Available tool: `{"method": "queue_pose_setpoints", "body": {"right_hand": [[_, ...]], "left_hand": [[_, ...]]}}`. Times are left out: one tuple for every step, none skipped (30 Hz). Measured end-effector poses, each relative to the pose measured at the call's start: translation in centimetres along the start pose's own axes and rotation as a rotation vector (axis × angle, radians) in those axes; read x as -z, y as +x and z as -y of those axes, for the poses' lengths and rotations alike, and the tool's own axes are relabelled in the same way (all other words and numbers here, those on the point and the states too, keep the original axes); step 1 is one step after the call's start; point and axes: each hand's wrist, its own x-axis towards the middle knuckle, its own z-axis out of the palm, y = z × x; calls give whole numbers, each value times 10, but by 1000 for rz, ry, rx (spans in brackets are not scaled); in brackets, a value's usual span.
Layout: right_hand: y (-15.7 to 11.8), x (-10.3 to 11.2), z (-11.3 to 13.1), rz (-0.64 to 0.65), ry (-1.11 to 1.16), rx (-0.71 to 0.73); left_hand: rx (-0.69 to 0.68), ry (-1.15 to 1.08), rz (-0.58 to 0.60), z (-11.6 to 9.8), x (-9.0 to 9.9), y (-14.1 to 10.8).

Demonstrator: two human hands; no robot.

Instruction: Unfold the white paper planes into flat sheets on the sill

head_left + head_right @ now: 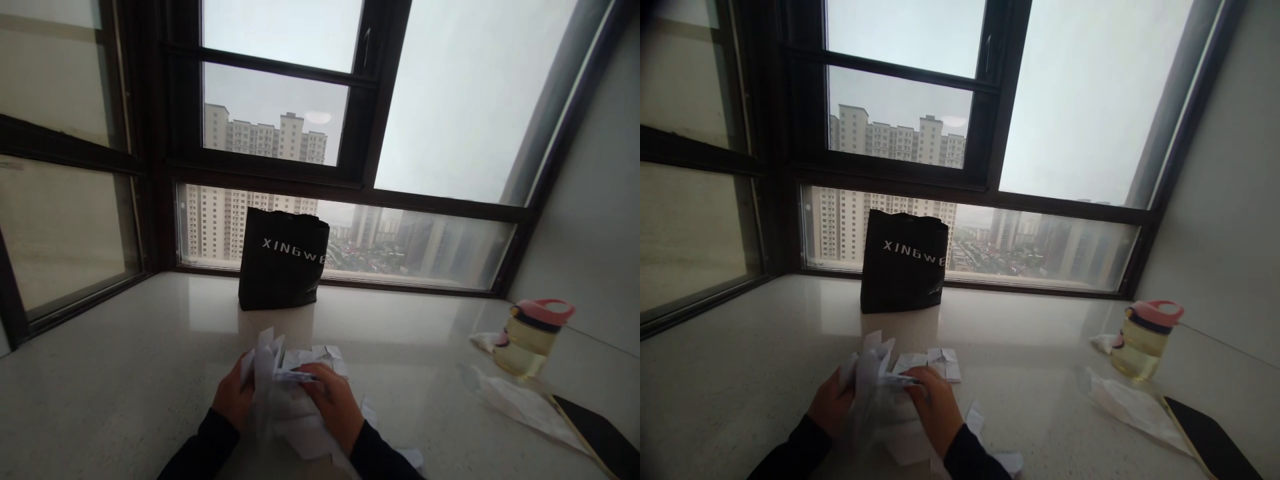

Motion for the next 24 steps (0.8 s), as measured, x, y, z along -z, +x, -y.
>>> {"method": "queue_pose_setpoints", "body": {"right_hand": [[0,2,3,-37,13,19],[0,4,5,-49,-5,31],[0,8,7,-29,-49,34],[-1,13,7,18,-110,30],[-2,19,7,77,-174,21],[-3,26,5,133,-232,5],[-5,34,2,176,-271,-17],[-7,43,-2,198,-290,-43],[-10,53,-6,214,-301,-72],[-14,62,-12,234,-310,-106],[-21,71,-17,266,-328,-135],[-28,78,-22,310,-361,-159],[-36,85,-27,363,-402,-194],[-45,89,-31,391,-442,-243],[-53,91,-34,426,-470,-290],[-60,92,-36,460,-490,-335],[-65,91,-37,478,-504,-373],[-67,88,-37,485,-508,-397],[-67,84,-36,493,-501,-405],[-65,79,-35,497,-482,-398],[-62,73,-33,498,-452,-383],[-57,66,-31,483,-417,-367],[-52,58,-28,457,-377,-353],[-47,50,-26,411,-337,-343]], "left_hand": [[-33,-14,-23,-2,2,1],[-85,-30,-29,-4,3,1],[-151,-39,-15,-6,3,0],[-216,-36,17,-7,4,-1],[-267,-21,64,-7,3,-4],[-292,0,123,-7,3,-7],[-292,23,188,-7,2,-10],[-275,41,252,-6,2,-13],[-252,54,306,-5,1,-16],[-237,60,342,-5,1,-18],[-232,68,359,-5,1,-19],[-235,82,357,-6,0,-21],[-241,106,345,-7,0,-22],[-245,139,333,-9,-2,-23],[-247,177,328,-11,-3,-25],[-250,214,334,-12,-5,-27],[-255,247,348,-14,-8,-29],[-261,272,363,-15,-10,-32],[-267,287,377,-15,-13,-33],[-274,288,386,-15,-16,-35],[-281,272,389,-14,-18,-36],[-287,241,387,-13,-20,-36],[-292,195,381,-12,-22,-35],[-294,140,371,-10,-23,-33]]}}
